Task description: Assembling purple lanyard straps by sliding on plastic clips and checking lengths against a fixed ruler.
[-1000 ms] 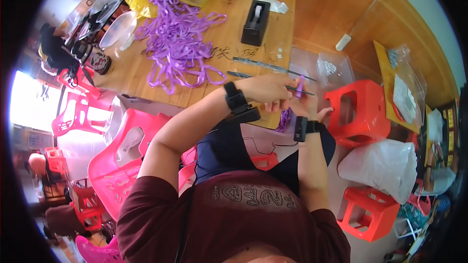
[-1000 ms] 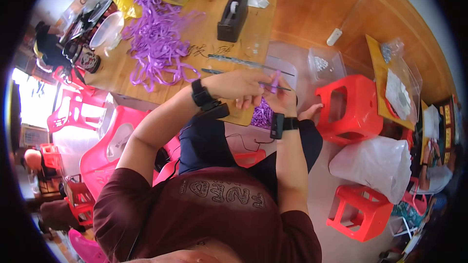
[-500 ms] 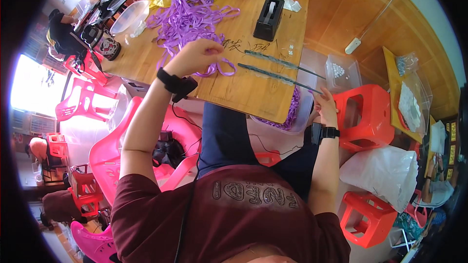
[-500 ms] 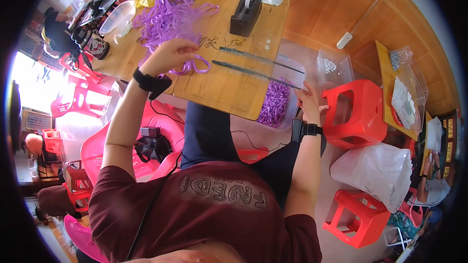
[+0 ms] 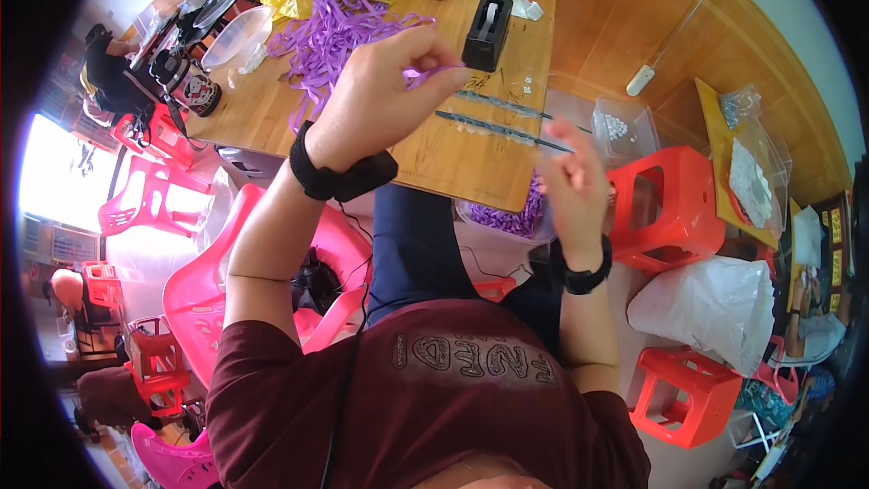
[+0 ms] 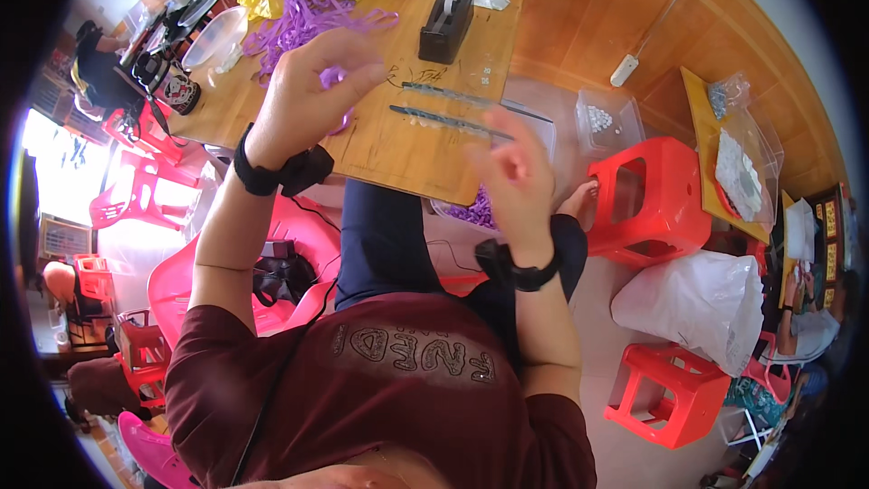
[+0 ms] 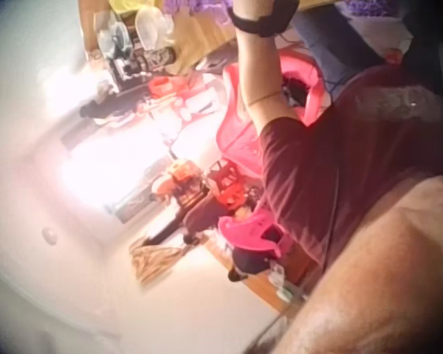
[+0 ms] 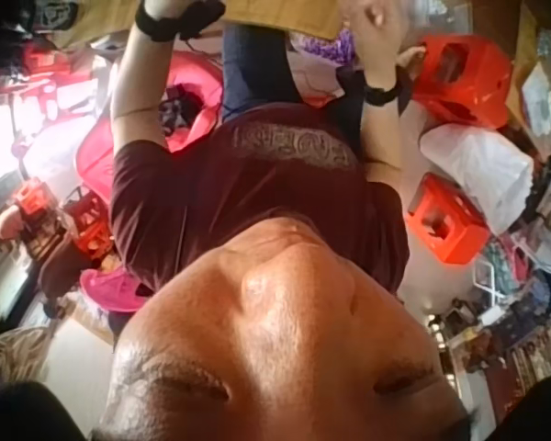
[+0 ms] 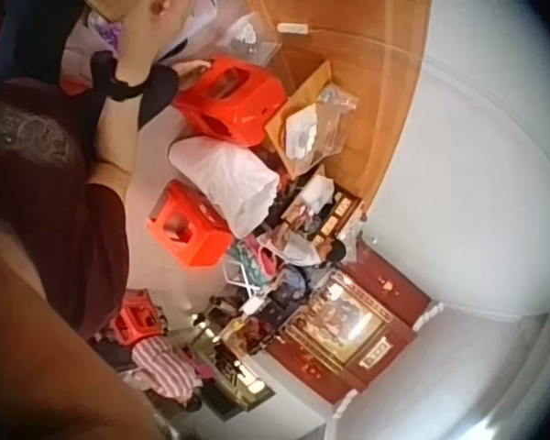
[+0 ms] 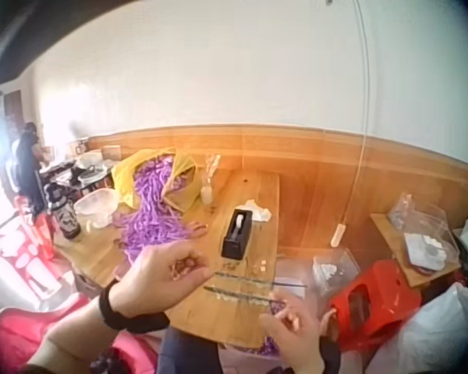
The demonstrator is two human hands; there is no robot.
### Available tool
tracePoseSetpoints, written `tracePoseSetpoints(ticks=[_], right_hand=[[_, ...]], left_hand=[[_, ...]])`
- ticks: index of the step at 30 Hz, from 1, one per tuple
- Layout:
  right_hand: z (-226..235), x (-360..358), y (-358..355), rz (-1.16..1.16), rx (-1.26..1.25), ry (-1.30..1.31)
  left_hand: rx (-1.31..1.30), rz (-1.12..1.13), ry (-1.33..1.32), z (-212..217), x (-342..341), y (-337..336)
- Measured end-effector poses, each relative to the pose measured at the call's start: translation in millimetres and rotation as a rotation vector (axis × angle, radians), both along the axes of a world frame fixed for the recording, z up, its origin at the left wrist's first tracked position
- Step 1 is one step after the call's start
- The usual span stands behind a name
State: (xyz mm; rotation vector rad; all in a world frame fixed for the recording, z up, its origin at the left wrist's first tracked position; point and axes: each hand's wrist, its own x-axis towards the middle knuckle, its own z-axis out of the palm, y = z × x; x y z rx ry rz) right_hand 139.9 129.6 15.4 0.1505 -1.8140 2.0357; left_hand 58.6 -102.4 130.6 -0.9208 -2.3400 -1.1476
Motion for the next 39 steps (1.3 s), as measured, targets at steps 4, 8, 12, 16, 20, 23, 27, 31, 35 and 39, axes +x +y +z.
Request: tracePoseSetpoints(ticks=[4, 8, 12, 16, 20, 23, 27, 31, 35, 39], right_hand=[[33.7, -6.6, -44.0, 0.091, 0.165, 0.028], [36.8, -13.2, -40.5, 0.289, 0.018, -0.223], [31.3, -8.1, -29.1, 0.327, -0.221, -0.151], [33.2, -4.2, -43.1, 0.242, -0.103, -0.001], [1.8, -23.9, -30.1, 0.262, 0.047, 0.340], [15.7, -1.1, -17.4, 0.334, -0.362, -0.006], [-0.1, 12.0, 3.9, 0.124, -0.221, 0.018], [-19.1, 21.0, 18.2, 0.114, -0.379, 0.038], [-22.9, 26.5, 30.3, 0.063, -0.526, 0.125], [-21.8, 30.8, 39.8, -0.065, -0.562, 0.211]], left_hand=[[0.060, -0.179, -0.131, 19.0, 26.8, 21.4], [0.140, -0.237, -0.491, 26.8, 40.5, 23.7], [0.215, -0.203, -0.652, 16.0, 33.8, 8.9], [0.260, -0.254, -0.658, 1.9, 33.9, 15.4], [-0.038, -0.316, -0.255, -19.3, 69.5, 33.4], [0.016, -0.294, -0.073, -50.8, 70.5, 36.4], [-0.098, 0.057, 0.149, -93.5, 24.4, -6.5], [-0.224, 0.285, 0.118, -141.5, -10.7, -60.4], [-0.118, 0.285, -0.282, -129.8, -19.0, -82.3], [0.139, 0.366, -0.199, -107.6, -41.8, -102.0]])
